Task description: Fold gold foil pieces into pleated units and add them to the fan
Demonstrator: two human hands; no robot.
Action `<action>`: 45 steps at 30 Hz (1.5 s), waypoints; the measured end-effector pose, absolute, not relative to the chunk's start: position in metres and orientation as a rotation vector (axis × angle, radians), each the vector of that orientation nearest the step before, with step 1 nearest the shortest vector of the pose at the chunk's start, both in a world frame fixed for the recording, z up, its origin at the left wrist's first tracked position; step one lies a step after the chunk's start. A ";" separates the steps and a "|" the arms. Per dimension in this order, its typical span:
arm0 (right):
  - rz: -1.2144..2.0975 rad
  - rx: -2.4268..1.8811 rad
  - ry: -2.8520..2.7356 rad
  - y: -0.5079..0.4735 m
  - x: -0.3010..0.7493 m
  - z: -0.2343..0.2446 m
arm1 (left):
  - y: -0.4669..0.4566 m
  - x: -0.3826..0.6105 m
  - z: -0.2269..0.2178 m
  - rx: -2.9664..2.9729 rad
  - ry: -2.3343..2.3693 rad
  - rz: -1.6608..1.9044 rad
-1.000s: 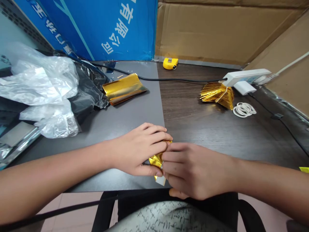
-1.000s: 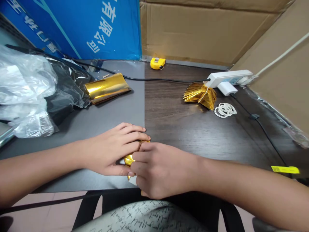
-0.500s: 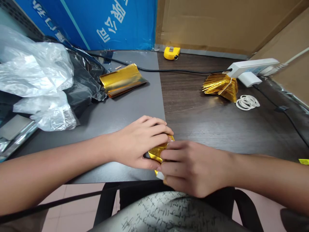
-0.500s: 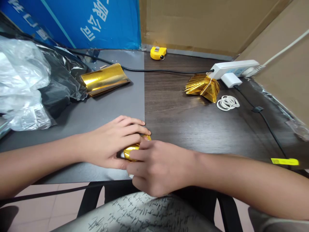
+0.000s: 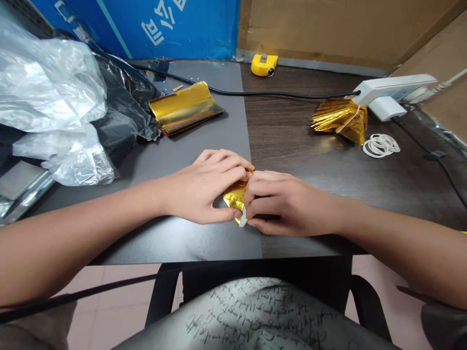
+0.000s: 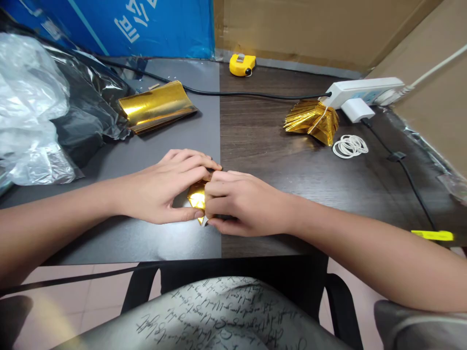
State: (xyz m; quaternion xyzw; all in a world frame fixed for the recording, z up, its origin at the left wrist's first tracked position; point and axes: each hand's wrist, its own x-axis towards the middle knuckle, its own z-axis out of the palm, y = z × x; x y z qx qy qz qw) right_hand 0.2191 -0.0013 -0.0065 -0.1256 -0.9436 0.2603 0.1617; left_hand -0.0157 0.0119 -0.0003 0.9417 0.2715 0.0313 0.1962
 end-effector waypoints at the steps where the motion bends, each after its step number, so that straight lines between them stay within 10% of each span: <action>1: 0.742 -0.376 -2.704 -0.003 0.218 -0.006 | 0.012 -0.016 0.000 2.631 0.762 0.083; 45: 0.828 -0.695 -2.531 -0.022 0.207 -0.010 | 0.009 -0.015 -0.004 2.640 0.762 0.085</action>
